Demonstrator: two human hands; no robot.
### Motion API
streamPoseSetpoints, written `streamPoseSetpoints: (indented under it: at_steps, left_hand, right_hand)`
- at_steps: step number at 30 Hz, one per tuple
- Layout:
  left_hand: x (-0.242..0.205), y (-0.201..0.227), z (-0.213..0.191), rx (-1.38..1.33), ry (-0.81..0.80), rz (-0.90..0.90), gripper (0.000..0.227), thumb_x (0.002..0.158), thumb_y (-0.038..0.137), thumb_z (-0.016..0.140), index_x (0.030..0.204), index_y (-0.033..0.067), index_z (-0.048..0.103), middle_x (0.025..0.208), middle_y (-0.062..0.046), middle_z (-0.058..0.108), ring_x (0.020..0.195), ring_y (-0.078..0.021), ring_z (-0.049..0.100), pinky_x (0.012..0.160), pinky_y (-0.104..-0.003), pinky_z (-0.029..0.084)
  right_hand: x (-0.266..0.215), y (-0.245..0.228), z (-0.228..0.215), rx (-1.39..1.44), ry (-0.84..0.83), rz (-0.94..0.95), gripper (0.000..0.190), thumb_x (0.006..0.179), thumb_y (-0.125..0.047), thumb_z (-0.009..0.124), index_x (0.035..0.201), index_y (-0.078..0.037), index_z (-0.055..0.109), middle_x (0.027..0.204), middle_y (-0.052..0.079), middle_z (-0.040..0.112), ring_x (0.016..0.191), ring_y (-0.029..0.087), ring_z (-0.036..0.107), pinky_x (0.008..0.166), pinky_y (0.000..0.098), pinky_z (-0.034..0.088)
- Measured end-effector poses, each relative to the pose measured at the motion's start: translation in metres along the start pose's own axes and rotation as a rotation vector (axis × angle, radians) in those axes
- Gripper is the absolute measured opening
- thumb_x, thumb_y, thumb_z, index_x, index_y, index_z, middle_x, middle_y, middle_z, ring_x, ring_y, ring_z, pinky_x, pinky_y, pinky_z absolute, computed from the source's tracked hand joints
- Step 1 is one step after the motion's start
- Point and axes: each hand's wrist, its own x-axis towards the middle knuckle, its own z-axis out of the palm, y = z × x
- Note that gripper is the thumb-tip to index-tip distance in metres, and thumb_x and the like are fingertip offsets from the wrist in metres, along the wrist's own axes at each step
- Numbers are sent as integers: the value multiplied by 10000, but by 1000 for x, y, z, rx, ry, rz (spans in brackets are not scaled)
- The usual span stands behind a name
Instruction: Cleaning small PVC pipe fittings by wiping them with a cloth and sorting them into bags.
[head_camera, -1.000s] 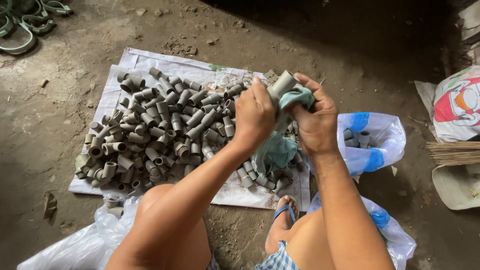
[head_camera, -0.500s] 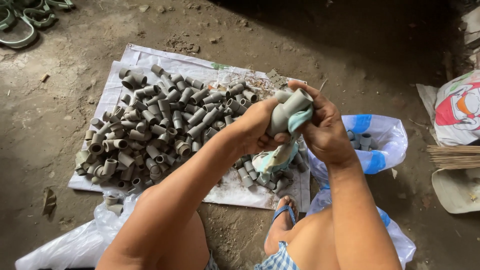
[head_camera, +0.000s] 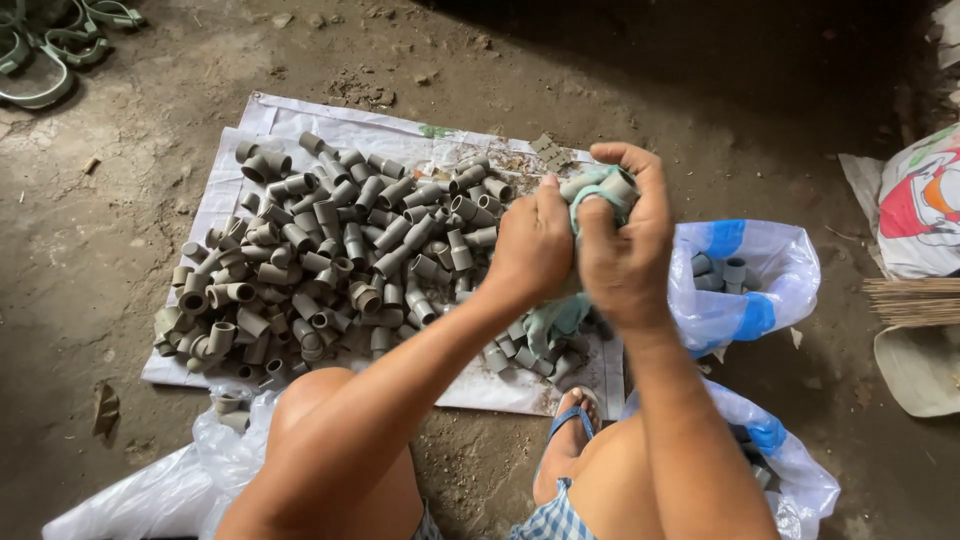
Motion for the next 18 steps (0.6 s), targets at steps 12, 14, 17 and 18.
streamPoseSetpoints:
  at_steps: [12, 14, 17, 18]
  left_hand:
    - [23, -19, -5, -476, -449, -695, 481, 965, 433, 388, 873, 18, 613, 590, -222, 574, 545, -264, 526, 533, -391, 367]
    - [16, -19, -3, -314, -287, -538, 611, 946, 475, 433, 736, -35, 697, 670, -261, 663, 756, -320, 659, 758, -487, 520]
    - [4, 5, -17, -85, -162, -220, 654, 1000, 409, 319, 739, -84, 659, 753, -331, 671, 864, -557, 641, 737, -617, 437]
    - [3, 1, -12, -9, -24, 62, 564, 1042, 369, 296, 742, -2, 596, 672, -289, 621, 744, -525, 636, 624, -601, 434]
  right_hand:
    - [6, 16, -39, 356, -300, 189, 405, 837, -20, 782, 1178, -86, 574, 970, 12, 603, 880, 55, 566, 778, 222, 505]
    - [2, 13, -27, 308, -240, 167, 411, 803, 44, 796, 1147, -33, 585, 942, 59, 622, 913, 86, 588, 818, 267, 545]
    - [-3, -6, -13, 81, -38, 26, 244, 820, -10, 665, 1055, -60, 622, 887, 60, 578, 826, 117, 544, 711, 284, 502]
    - [-4, -12, -11, -25, 20, -46, 237, 841, -21, 620, 1074, -61, 639, 929, 87, 606, 842, 163, 579, 735, 318, 521]
